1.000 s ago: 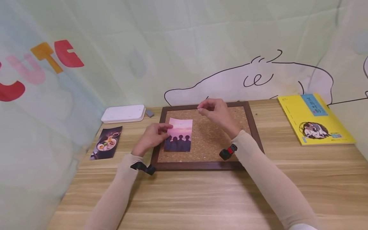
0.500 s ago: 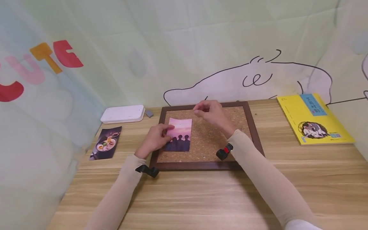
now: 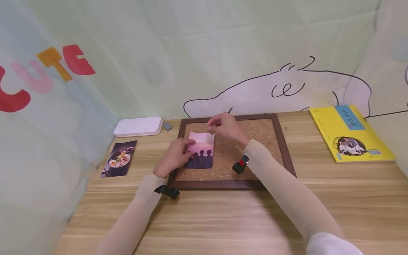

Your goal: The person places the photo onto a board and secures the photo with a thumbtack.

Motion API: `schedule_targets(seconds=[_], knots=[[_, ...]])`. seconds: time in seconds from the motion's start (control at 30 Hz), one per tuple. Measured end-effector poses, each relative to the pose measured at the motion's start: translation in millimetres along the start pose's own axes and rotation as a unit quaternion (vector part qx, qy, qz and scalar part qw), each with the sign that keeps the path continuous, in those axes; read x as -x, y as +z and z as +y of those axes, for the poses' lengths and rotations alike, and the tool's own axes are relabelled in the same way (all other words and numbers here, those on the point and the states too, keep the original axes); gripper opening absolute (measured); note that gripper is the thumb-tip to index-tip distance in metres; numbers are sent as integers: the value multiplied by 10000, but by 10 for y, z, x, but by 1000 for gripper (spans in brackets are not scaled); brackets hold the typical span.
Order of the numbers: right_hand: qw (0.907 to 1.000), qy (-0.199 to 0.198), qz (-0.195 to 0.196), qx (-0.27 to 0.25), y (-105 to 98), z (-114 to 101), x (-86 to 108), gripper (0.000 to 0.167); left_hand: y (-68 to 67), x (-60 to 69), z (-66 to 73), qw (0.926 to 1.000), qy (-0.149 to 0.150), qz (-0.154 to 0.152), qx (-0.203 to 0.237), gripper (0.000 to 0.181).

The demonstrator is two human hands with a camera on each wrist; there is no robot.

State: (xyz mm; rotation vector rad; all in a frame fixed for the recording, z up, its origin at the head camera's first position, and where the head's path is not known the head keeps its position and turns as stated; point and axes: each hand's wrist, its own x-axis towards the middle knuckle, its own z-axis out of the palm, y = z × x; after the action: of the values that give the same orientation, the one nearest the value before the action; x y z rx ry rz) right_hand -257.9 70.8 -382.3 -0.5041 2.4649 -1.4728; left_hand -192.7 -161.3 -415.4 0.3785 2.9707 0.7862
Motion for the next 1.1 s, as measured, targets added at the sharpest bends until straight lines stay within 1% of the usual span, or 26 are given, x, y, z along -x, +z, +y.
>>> schedule_targets(seconds=[0.17,0.3,0.47,0.7,0.97,1.1], knots=[[9998,81,-146,70,48,17,-79,16,-1,14,38,9998,-21,-86,-158,39],[9991,135,-344,187,85,39,-140,13,1,24,58,9996,-93,-134,-236,38],[9974,248,-551,386,138,97,-208,11,9,30,68,9994,-237,-150,-209,38],[9958,314,-724,460,197,141,-248,12,21,40,73,9989,-423,-160,-140,40],[9944,392,-881,444,234,161,-283,13,31,50,83,9984,-528,-198,-75,40],[9941,331,-910,499,253,164,-299,12,23,57,92,9980,-570,-250,-89,41]])
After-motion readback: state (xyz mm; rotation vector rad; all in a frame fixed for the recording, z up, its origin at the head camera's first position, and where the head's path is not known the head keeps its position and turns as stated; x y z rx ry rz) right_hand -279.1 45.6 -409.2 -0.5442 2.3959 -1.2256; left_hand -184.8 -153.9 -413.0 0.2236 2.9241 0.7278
